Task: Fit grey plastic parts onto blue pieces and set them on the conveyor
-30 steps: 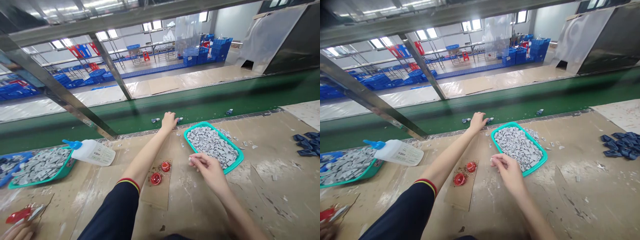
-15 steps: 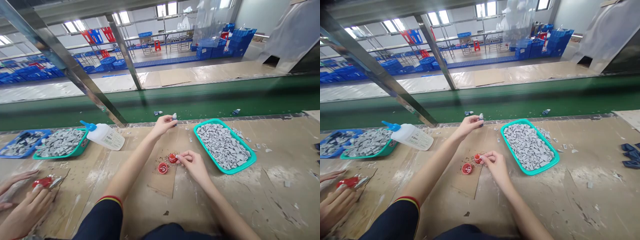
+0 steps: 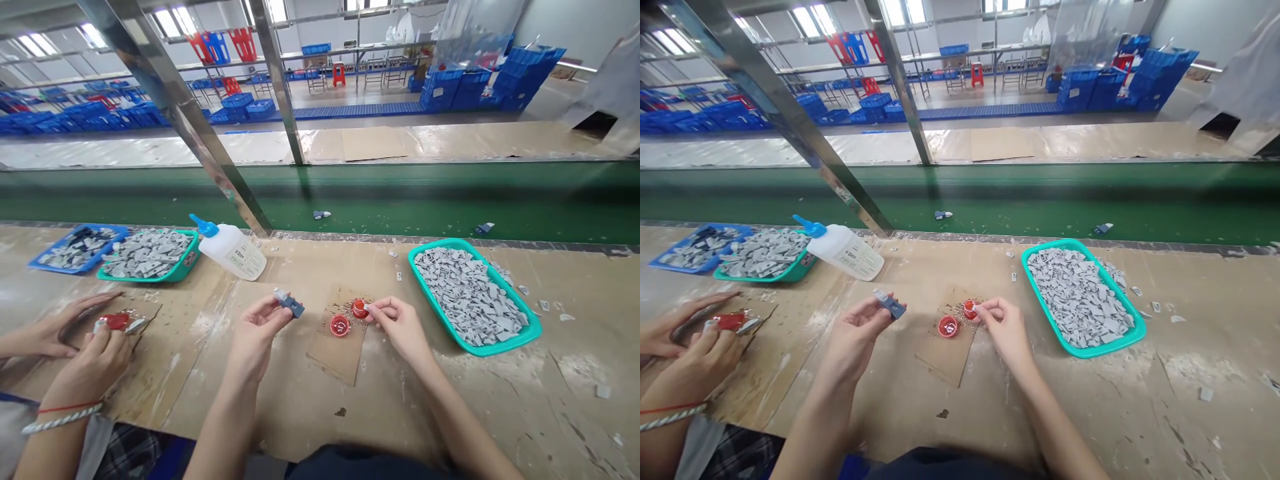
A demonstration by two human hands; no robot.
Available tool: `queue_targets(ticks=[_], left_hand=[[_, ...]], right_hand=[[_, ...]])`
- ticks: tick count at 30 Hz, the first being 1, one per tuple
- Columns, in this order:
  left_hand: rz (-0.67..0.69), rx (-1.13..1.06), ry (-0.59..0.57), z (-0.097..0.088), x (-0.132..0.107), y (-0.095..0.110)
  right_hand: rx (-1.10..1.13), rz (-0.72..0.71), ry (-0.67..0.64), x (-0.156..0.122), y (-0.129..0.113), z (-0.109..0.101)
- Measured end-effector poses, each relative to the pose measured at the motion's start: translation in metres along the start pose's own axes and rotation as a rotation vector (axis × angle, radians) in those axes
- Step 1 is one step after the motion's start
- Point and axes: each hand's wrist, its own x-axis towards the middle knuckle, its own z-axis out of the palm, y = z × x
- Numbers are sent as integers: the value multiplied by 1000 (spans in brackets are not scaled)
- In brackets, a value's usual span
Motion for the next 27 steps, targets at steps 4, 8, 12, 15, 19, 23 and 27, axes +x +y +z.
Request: queue_targets(ticks=[4,8,12,15,19,23,27], left_hand=[[-28,-115,35,4,-18,-7],[-10,-137,56,3,-19,-5],[17,-106,37,12,-19,-9],[20,-104,19,31,-23,-13],[20,-95,-50,56,-31,-14],[-10,-85,-122,66,-36,-9],[-18,-98,-164,68,-39,-8]], right_hand=[[6,3,0,2,4,2],[32,17,-6,1,1,1],[75,55,-51,-6,-10,-3],[135,85,-91,-15,-22,-6],[190,92,-155,-27,-39,-5],[187,72,-211,-34,-51,1],[176,57,-247,-35,-53,7]])
